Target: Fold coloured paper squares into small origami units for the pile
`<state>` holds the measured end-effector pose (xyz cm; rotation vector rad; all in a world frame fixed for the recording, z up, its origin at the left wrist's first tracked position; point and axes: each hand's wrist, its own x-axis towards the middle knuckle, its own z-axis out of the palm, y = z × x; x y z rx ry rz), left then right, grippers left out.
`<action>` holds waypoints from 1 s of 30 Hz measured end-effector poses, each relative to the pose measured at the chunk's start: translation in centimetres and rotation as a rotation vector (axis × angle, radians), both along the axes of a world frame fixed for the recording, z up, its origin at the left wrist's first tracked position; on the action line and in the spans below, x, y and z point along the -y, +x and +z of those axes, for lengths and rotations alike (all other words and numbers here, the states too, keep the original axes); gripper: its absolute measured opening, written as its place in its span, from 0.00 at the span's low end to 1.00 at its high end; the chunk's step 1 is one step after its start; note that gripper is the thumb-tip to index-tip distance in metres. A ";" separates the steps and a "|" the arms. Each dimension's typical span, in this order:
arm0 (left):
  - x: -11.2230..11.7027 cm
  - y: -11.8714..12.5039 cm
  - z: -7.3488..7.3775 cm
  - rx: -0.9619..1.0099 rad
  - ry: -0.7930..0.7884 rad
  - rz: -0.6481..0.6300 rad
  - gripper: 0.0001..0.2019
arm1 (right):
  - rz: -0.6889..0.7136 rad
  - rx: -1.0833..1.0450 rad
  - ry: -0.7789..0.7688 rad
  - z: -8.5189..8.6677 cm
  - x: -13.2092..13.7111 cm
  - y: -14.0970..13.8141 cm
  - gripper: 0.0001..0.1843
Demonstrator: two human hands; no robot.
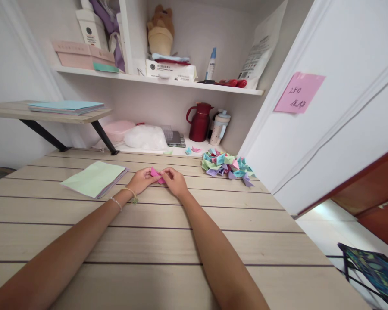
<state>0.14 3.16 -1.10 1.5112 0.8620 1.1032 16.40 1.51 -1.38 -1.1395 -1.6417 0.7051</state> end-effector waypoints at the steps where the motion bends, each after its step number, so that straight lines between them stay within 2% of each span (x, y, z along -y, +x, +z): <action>1: 0.0 0.0 0.0 -0.004 -0.003 0.002 0.15 | 0.004 0.000 -0.001 0.0 0.0 0.0 0.16; 11: 0.0 0.0 0.0 -0.023 0.015 -0.005 0.16 | 0.003 0.007 -0.004 -0.1 0.0 0.0 0.18; 25: 0.2 -0.1 0.3 -0.117 0.056 -0.005 0.15 | -0.014 0.047 -0.015 -0.3 -0.2 0.1 0.15; 30: 0.2 0.0 0.3 -0.080 0.037 0.006 0.15 | -0.012 0.050 -0.017 -0.2 -0.1 0.1 0.15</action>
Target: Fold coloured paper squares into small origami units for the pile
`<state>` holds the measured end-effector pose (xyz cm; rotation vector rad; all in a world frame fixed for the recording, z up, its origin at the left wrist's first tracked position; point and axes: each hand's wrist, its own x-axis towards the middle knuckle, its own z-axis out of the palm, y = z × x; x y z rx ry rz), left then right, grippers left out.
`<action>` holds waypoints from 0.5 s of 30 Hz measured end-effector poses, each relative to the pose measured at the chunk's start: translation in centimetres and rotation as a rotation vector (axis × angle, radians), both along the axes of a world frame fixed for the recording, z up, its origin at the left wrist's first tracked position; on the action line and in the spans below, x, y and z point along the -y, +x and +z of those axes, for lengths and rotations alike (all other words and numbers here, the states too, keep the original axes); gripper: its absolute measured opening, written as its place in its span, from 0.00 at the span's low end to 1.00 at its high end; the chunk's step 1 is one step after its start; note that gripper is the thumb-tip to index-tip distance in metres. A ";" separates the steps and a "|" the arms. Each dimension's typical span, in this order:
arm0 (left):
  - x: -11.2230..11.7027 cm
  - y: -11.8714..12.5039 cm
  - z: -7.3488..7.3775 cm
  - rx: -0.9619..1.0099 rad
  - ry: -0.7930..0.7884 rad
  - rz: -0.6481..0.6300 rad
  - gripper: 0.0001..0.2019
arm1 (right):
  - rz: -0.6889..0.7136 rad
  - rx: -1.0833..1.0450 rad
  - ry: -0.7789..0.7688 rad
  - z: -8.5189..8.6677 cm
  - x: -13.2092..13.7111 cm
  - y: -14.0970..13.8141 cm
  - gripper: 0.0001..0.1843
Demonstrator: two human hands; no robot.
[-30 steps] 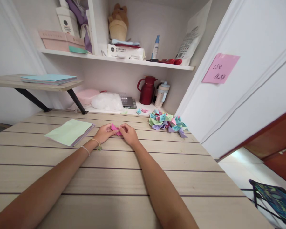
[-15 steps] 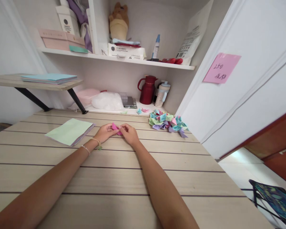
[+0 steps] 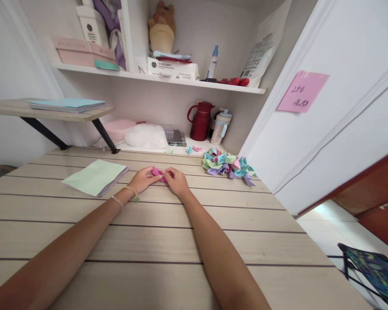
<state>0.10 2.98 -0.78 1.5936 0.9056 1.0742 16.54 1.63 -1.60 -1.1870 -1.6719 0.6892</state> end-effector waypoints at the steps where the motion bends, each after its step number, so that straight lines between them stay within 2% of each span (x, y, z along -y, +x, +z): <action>1: 0.0 0.0 0.0 0.015 -0.010 0.004 0.15 | 0.002 0.002 -0.001 0.0 0.0 0.0 0.16; 15: -0.2 0.0 -0.1 0.064 -0.061 -0.005 0.15 | -0.009 0.033 0.043 0.0 0.0 0.1 0.16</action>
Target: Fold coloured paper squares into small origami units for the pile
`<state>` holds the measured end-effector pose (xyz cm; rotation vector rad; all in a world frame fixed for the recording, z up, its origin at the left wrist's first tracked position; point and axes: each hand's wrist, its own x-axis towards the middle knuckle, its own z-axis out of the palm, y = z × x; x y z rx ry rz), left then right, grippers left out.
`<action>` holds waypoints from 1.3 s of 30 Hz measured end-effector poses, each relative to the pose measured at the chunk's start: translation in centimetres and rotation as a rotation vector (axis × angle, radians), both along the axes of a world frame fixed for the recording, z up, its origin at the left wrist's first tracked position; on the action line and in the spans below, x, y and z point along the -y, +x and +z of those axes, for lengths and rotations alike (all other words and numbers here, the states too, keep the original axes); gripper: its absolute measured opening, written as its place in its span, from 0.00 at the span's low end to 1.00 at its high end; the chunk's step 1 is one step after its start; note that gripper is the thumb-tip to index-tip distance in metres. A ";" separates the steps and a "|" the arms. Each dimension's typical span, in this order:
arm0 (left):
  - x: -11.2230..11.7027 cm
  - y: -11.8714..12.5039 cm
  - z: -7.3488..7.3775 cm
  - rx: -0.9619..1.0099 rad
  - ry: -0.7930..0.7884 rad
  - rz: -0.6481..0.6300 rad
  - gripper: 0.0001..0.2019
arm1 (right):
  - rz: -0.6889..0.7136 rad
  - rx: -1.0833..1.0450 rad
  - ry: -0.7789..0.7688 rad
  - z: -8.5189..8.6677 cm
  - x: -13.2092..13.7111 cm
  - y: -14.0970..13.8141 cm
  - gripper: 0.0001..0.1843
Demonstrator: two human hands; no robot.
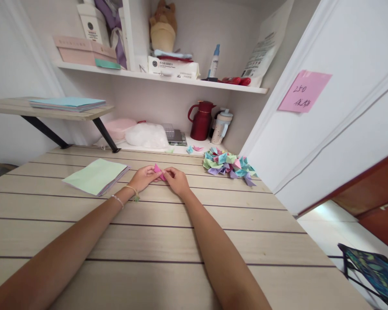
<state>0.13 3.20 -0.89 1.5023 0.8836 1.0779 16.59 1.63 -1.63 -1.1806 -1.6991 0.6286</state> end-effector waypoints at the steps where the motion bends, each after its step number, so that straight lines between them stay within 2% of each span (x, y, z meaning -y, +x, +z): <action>1: 0.0 0.0 0.0 0.007 -0.003 0.004 0.15 | 0.004 -0.011 -0.004 0.0 0.0 0.0 0.16; 9: -0.2 -0.2 0.0 0.040 -0.031 0.041 0.14 | 0.081 -0.233 -0.058 -0.5 -0.4 0.1 0.15; 15: -0.2 -0.2 0.0 0.073 -0.051 0.063 0.15 | 0.124 -0.190 -0.109 -0.3 -0.1 -0.1 0.19; 20: -0.1 -0.2 0.1 0.100 -0.055 0.035 0.14 | 0.163 -0.290 -0.141 -0.8 -0.5 -0.1 0.17; 25: 0.0 -0.2 0.2 0.094 -0.083 0.023 0.14 | 0.147 -0.272 -0.114 -0.8 -0.5 0.0 0.17; 31: -0.5 -0.3 0.1 0.224 -0.132 0.076 0.14 | 0.096 -0.272 -0.051 -0.1 -0.1 -0.1 0.20; 34: -0.6 -0.4 0.0 0.226 -0.128 0.069 0.15 | 0.060 -0.325 -0.038 0.2 0.0 -0.2 0.18; 37: -0.6 -0.2 -0.2 0.166 -0.068 0.075 0.16 | 0.035 -0.350 -0.016 0.3 0.1 -0.2 0.16; 39: -0.4 -0.1 -0.2 0.090 0.045 0.147 0.19 | 0.012 -0.359 -0.004 0.4 0.0 -0.2 0.16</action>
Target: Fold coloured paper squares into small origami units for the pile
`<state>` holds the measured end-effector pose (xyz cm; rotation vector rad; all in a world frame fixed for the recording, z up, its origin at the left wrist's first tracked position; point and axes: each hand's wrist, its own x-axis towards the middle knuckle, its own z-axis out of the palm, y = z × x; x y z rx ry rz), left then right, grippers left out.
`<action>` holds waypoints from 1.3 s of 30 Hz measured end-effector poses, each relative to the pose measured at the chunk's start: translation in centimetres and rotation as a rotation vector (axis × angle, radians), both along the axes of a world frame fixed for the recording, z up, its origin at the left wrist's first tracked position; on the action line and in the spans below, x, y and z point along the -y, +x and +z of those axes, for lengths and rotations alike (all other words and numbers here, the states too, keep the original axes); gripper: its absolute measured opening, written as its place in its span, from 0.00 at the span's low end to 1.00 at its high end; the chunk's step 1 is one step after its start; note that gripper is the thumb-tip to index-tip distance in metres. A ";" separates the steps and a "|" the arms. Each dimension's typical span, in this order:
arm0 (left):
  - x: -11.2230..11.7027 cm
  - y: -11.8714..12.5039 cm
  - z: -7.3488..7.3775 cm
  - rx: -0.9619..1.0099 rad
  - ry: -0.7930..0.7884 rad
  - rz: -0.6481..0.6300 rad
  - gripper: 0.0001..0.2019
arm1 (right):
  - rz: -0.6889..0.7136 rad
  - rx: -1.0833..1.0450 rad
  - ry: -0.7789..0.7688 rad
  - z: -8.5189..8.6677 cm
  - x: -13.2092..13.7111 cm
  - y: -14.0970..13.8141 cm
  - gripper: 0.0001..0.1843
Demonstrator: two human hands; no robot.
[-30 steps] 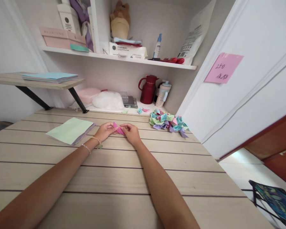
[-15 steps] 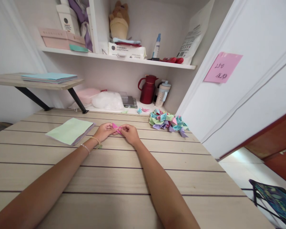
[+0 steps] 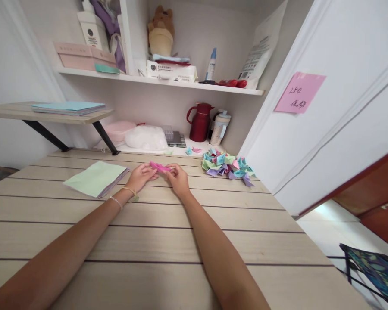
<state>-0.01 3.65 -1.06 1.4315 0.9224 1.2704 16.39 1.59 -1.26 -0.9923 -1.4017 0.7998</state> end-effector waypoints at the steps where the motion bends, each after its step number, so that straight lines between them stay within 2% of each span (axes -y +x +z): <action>1: 0.2 0.0 0.1 -0.060 0.079 0.068 0.21 | -0.012 -0.006 0.000 0.0 0.0 0.0 0.16; 5: 1.1 -1.1 1.2 -0.482 0.473 0.386 0.25 | -0.037 -0.029 -0.003 -0.3 -0.3 -0.1 0.14; 8: 1.7 -2.4 2.0 -0.855 0.609 0.549 0.23 | -0.036 -0.018 0.000 -0.4 -0.4 -0.1 0.12; 11: 1.9 -3.7 1.8 -1.118 0.523 0.717 0.26 | -0.052 0.022 0.013 -0.4 -0.4 -0.1 0.12; 14: 1.6 -4.7 1.1 -1.280 0.227 0.901 0.30 | -0.101 0.075 0.041 -0.5 -0.5 -0.1 0.13; 16: 1.4 -5.2 0.9 -1.346 0.123 0.890 0.28 | -0.152 0.113 0.057 -0.5 -0.6 0.0 0.14; 19: 1.3 -5.6 1.2 -1.377 0.135 0.789 0.22 | -0.344 0.162 0.087 -0.4 -0.8 0.6 0.17; 23: 1.5 -5.6 1.8 -1.319 0.105 0.734 0.17 | -0.675 0.102 0.068 -0.4 -0.8 2.2 0.28; 27: 1.8 -5.5 2.0 -1.253 0.164 0.731 0.14 | -0.663 -0.015 -0.005 -0.7 -0.8 3.1 0.41; 30: 1.9 -4.9 2.2 -1.029 0.375 0.649 0.14 | -0.534 -0.026 0.036 -0.6 -0.7 2.3 0.43; 32: 2.1 -4.1 2.3 -0.717 0.539 0.519 0.13 | -0.345 -0.007 0.055 -0.4 -0.4 1.4 0.45; 33: 2.2 -3.6 2.3 -0.557 0.547 0.457 0.12 | -0.223 0.004 0.041 -0.2 -0.2 1.0 0.46; 35: 2.4 -2.6 2.1 -0.268 0.390 0.397 0.12 | 0.008 0.016 -0.035 0.1 0.4 0.4 0.50; 36: 2.4 -2.1 2.0 -0.136 0.279 0.371 0.13 | 0.075 0.008 -0.082 0.3 0.7 0.3 0.50; 38: 2.3 -1.6 1.6 -0.051 0.200 0.349 0.16 | 0.117 -0.021 -0.158 0.7 1.3 0.4 0.47; 39: 2.2 -1.6 1.4 -0.029 0.176 0.335 0.17 | 0.122 -0.033 -0.180 0.9 1.5 0.5 0.42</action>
